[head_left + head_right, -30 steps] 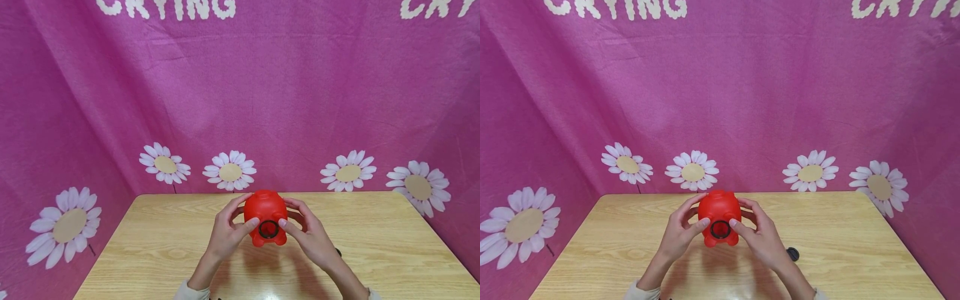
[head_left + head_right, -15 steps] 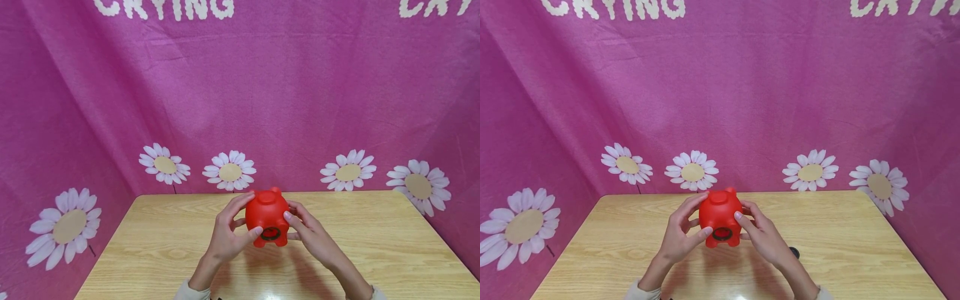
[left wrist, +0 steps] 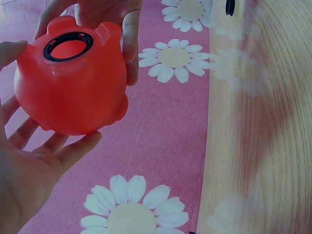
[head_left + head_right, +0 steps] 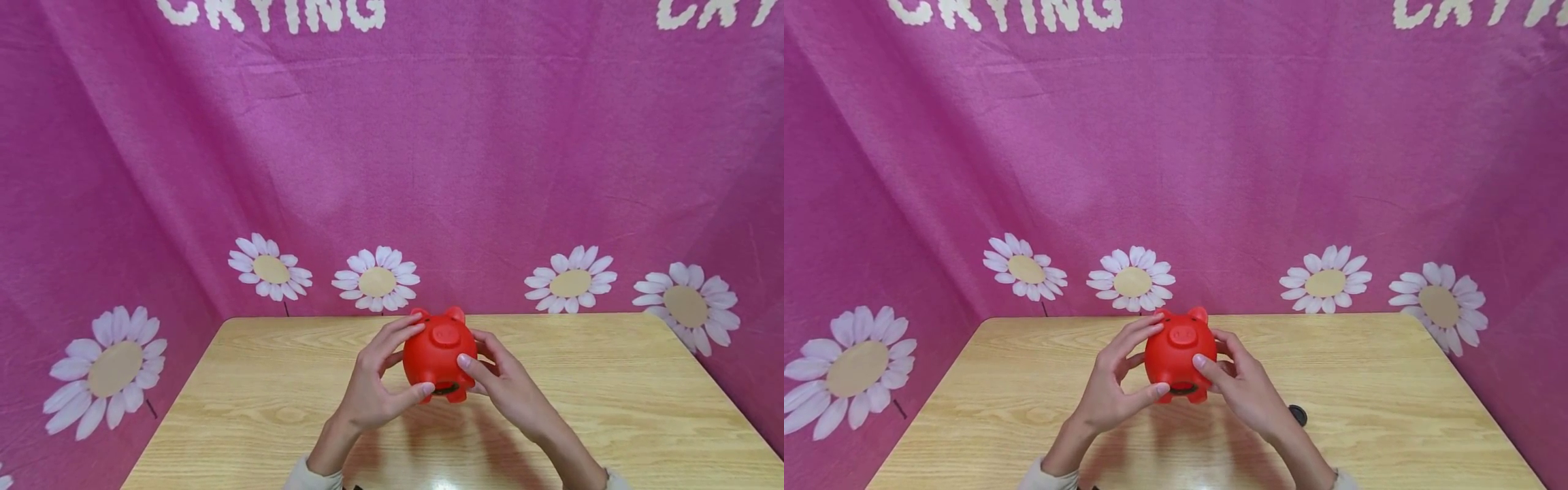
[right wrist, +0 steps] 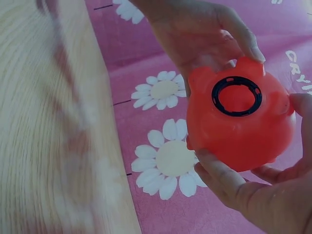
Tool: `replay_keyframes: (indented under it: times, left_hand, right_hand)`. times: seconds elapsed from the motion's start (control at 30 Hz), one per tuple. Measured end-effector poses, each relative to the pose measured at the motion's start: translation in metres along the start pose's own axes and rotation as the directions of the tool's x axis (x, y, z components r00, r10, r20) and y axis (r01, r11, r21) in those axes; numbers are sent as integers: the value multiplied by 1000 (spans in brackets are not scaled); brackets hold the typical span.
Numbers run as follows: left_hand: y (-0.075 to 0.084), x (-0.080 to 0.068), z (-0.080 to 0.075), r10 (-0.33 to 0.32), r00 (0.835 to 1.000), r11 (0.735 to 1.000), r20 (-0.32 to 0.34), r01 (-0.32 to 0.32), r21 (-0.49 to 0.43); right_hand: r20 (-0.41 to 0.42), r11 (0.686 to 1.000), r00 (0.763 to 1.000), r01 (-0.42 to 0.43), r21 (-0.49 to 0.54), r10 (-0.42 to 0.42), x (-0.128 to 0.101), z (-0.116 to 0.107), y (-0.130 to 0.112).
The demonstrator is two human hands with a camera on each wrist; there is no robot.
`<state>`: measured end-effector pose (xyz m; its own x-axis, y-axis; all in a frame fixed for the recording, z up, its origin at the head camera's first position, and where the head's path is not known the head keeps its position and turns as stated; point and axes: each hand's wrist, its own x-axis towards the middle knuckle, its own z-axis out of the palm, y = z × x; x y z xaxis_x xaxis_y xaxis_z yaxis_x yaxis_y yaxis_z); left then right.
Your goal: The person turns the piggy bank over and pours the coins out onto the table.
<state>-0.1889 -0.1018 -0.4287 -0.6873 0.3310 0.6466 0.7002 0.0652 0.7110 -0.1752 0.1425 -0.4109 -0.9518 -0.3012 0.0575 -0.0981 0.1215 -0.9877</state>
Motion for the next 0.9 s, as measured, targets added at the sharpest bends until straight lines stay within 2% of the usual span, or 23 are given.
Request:
replay_keyframes:
  times: [0.23, 0.37, 0.43, 0.53, 0.6, 0.67, 0.73, 0.83, 0.9]
  left_hand:
    - [0, 1, -1, 29, 1000, 999, -5, -29, -28]
    - [0, 1, 0, -2, 998, 999, -57, -1, -49]
    - [1, 2, 1, -59, 993, 997, -98, 54, -57]
    - [4, 2, 0, -190, 974, 980, -126, 181, -81]
    - [4, 2, 0, -281, 954, 958, -105, 273, -83]
    - [4, 1, -2, -353, 934, 934, -55, 348, -84]
    - [3, 0, -3, -400, 917, 913, -5, 398, -85]
    - [3, 0, -4, -438, 898, 893, 40, 440, -90]
    - [4, 0, -5, -443, 895, 892, 40, 445, -78]
  right_hand:
    - [-50, 999, 998, 35, 29, -33, -1, 4, 0]
    - [-69, 998, 996, 59, 36, -56, -1, 5, -1]
    - [-76, 996, 995, 74, 39, -71, -2, 6, 0]
    - [-87, 994, 991, 102, 30, -99, -2, 8, 1]
    - [-93, 993, 989, 119, 19, -117, -2, 9, 2]
    - [-98, 991, 986, 134, 0, -133, -2, 10, 3]
    - [-104, 990, 985, 138, -20, -140, -2, 11, 4]
    - [-98, 988, 984, 147, -40, -150, -1, 11, 6]
    - [-82, 988, 985, 152, -30, -154, 0, 10, 6]
